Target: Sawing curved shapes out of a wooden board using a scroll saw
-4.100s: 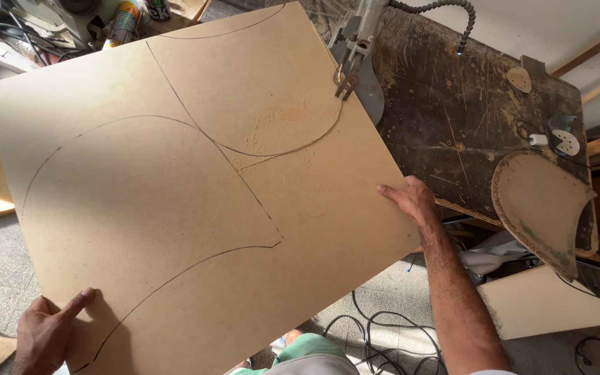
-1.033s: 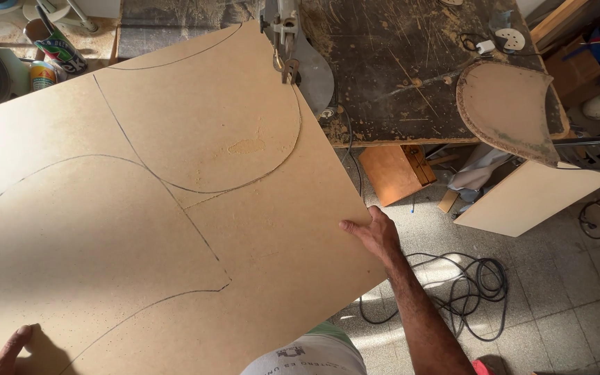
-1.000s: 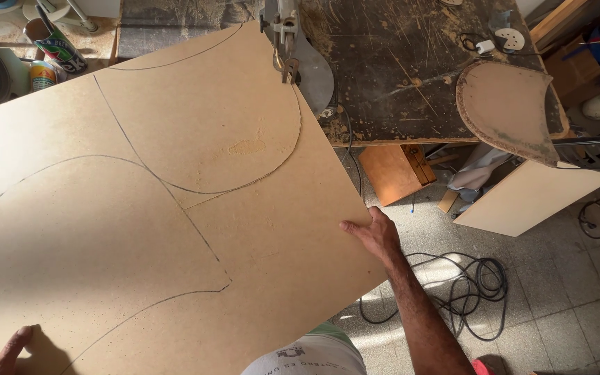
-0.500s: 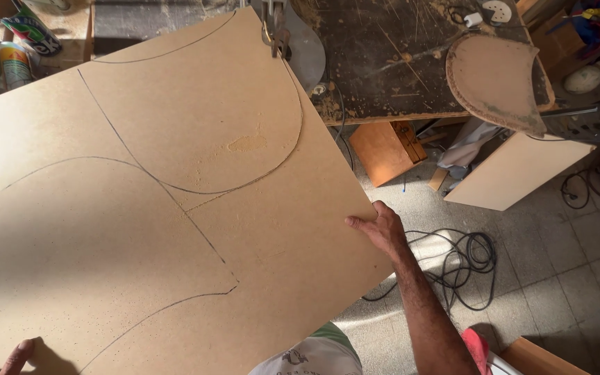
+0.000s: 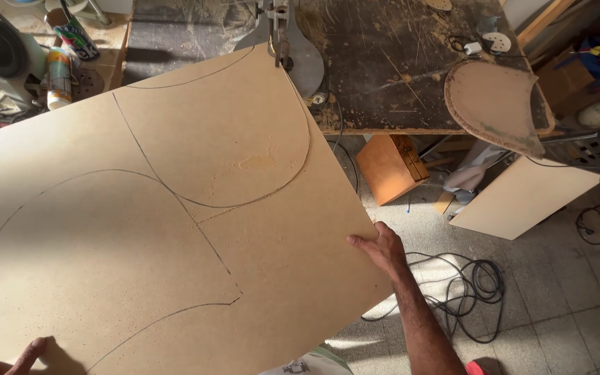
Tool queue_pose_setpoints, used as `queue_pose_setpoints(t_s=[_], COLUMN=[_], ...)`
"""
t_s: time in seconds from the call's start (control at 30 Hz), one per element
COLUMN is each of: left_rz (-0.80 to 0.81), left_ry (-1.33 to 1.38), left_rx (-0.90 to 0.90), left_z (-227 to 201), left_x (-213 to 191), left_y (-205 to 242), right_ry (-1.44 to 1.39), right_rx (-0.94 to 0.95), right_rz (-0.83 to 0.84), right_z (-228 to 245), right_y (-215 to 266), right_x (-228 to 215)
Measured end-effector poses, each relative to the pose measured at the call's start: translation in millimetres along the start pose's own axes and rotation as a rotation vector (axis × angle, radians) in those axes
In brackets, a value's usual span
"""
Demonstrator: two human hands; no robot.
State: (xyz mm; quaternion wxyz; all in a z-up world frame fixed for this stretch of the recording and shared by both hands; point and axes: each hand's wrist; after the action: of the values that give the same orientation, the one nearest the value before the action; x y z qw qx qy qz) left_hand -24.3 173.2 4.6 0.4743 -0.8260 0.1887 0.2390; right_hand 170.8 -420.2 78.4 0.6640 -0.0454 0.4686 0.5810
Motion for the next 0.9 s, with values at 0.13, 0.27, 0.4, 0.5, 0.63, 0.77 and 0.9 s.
queue_pose_setpoints(t_s=[0.13, 0.27, 0.4, 0.5, 0.63, 0.77, 0.9], left_rz=[0.012, 0.931, 0.776, 0.756, 0.720, 0.804, 0.858], left_ry=[-0.084, -0.441, -0.379, -0.314, -0.218, -0.285, -0.285], left_rx=[-0.054, -0.898, -0.803, -0.799, -0.874, -0.805, -0.755], left_z=[11, 56, 64, 56, 37, 27, 2], left_x=[-26, -73, -84, -97, -106, -90, -56], left_y=[26, -16, 9, 17, 18, 5, -18], right_ry=[-0.035, -0.102, -0.017, 0.022, -0.049, -0.095, -0.188], right_rx=[-0.035, -0.042, -0.131, -0.153, -0.150, -0.045, -0.003], right_rz=[-0.001, 0.004, -0.101, -0.156, -0.211, -0.237, -0.337], right_z=[-20, -41, -80, -112, -144, -155, -181], right_y=[11, 27, 26, 27, 46, 75, 88], right_x=[-5, -11, -8, -3, -7, -23, -31])
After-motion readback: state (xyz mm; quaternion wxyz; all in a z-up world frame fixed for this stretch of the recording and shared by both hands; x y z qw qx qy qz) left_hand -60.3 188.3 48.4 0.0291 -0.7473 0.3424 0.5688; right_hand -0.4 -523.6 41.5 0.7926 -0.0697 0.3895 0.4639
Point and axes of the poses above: each hand's wrist, its own y-axis away from the middle knuckle, its own x-axis out of the palm, z = x × y, and after that the axes turned 4 degrees about -y, right-handed
